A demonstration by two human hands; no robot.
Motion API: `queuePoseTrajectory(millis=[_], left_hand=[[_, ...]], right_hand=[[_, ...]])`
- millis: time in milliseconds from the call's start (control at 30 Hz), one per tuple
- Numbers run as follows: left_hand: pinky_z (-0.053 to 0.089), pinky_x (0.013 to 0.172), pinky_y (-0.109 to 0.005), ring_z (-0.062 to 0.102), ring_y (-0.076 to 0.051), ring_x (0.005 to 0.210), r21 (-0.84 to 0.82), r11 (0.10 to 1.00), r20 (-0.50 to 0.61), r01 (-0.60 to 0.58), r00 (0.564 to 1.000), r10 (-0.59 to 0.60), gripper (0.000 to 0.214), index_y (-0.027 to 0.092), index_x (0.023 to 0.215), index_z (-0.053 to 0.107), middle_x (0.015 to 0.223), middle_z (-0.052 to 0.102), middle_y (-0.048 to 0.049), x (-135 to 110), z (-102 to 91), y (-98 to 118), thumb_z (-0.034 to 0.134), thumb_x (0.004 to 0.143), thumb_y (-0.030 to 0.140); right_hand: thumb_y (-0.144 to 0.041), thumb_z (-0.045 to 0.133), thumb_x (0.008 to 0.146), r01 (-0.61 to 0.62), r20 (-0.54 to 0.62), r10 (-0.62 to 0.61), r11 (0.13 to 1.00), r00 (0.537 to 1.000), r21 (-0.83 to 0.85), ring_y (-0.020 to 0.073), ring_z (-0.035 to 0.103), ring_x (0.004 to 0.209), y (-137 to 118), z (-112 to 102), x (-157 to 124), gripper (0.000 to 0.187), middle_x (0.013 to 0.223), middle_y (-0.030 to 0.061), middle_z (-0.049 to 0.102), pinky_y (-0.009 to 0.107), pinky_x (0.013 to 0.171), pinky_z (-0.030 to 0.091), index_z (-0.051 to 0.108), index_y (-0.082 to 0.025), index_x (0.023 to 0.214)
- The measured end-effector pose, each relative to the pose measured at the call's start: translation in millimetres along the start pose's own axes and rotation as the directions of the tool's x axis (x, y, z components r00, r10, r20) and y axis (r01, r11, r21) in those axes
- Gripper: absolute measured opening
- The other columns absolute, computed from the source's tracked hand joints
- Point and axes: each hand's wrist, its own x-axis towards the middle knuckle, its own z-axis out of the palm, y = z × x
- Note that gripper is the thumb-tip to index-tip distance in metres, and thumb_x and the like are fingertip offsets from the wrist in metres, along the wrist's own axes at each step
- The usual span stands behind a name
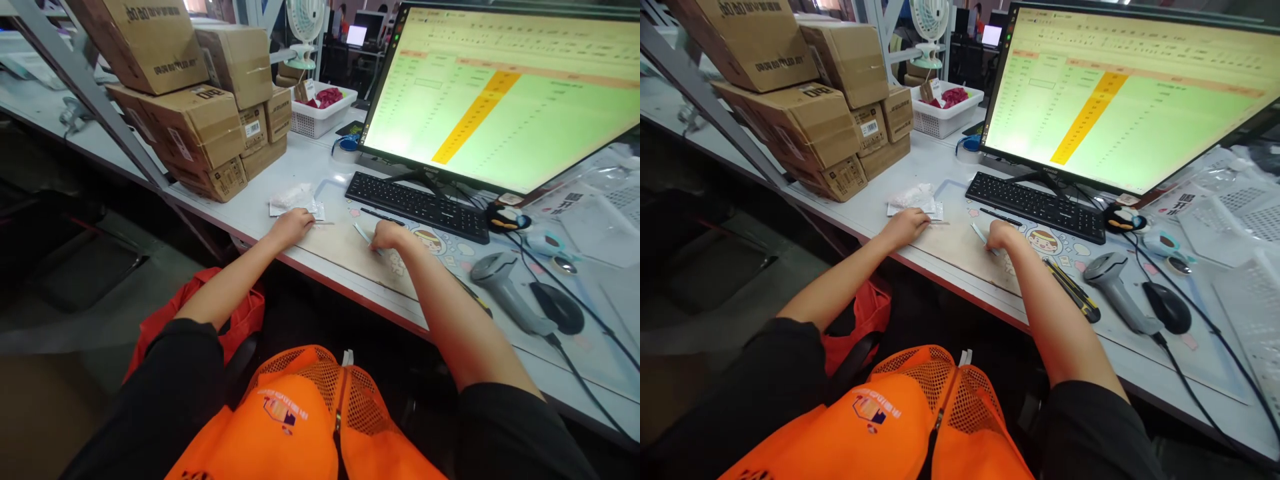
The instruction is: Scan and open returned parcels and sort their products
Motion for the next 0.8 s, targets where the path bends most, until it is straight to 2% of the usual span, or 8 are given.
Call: queuePoseTrajectory(millis=[67, 167, 367, 533, 667, 800], left_hand=[[0.053, 0.095, -0.035, 0.066, -0.029, 0.121, 0.026, 0.999, 0.065, -0.024, 0.998, 0.022, 0.032, 0.014, 0.117, 0.077, 0.123, 0.072, -0.015, 23, -2.8, 4, 0.048, 0.106, 0.021], [0.053, 0.088, -0.033, 0.07, -0.028, 0.111, 0.052, 0.995, 0.156, -0.08, 0.985, 0.071, 0.025, 0.014, 0.106, 0.08, 0.115, 0.075, -0.0141, 42, -5.2, 7, 0.056, 0.101, 0.018], [0.053, 0.09, -0.037, 0.072, -0.032, 0.109, 0.135, 0.974, 0.261, -0.179, 0.955, 0.14, 0.024, 0.009, 0.105, 0.079, 0.112, 0.075, -0.02, 52, -6.6, 9, 0.058, 0.1, 0.019], [0.053, 0.094, -0.038, 0.071, -0.031, 0.113, 0.159, 0.961, 0.287, -0.226, 0.942, 0.174, 0.029, 0.008, 0.111, 0.077, 0.113, 0.073, -0.0216, 52, -4.0, 11, 0.05, 0.102, 0.014], [0.052, 0.098, -0.038, 0.07, -0.031, 0.115, 0.138, 0.967, 0.287, -0.214, 0.943, 0.167, 0.028, 0.008, 0.114, 0.075, 0.116, 0.072, -0.0225, 54, -1.8, 11, 0.051, 0.101, 0.013], [0.053, 0.095, -0.037, 0.072, -0.031, 0.107, 0.071, 0.99, 0.273, -0.119, 0.957, 0.095, 0.018, 0.009, 0.102, 0.078, 0.109, 0.074, -0.0218, 68, 0.6, 9, 0.063, 0.093, 0.014]], right_hand=[[-0.032, 0.084, 0.084, -0.015, -0.007, 0.015, 1.0, 1.0, -0.006, 0.0271, 0.073, 0.103, -1, 2, -2, 0.048, 0.109, 0.0178, 0.076, 0.031, 0.087, 0.057, 0.075, -0.006, 0.123], [-0.034, 0.085, 0.083, -0.034, -0.023, 0.034, 0.999, 0.999, -0.01, 0.0269, 0.073, 0.105, -1, 4, -2, 0.053, 0.115, 0.0186, 0.075, 0.03, 0.085, 0.057, 0.073, -0.008, 0.128], [-0.034, 0.092, 0.073, -0.034, -0.011, 0.034, 0.999, 0.999, -0.024, 0.0295, 0.073, 0.108, -2, 2, 9, 0.06, 0.116, 0.0199, 0.074, 0.032, 0.09, 0.058, 0.074, -0.008, 0.124], [-0.028, 0.088, 0.078, -0.034, 0.014, 0.035, 0.999, 0.999, -0.025, 0.0294, 0.072, 0.111, -5, -1, 11, 0.054, 0.121, 0.021, 0.073, 0.033, 0.09, 0.058, 0.074, -0.008, 0.125], [-0.026, 0.085, 0.082, -0.051, 0.017, 0.051, 0.999, 0.999, -0.006, 0.0296, 0.073, 0.113, -7, 1, 7, 0.055, 0.124, 0.0219, 0.073, 0.033, 0.09, 0.058, 0.071, -0.007, 0.132], [-0.025, 0.085, 0.081, -0.038, 0.007, 0.038, 0.999, 0.999, 0.012, 0.0276, 0.074, 0.109, -7, 1, 3, 0.053, 0.121, 0.0215, 0.074, 0.029, 0.087, 0.058, 0.073, -0.007, 0.129]])
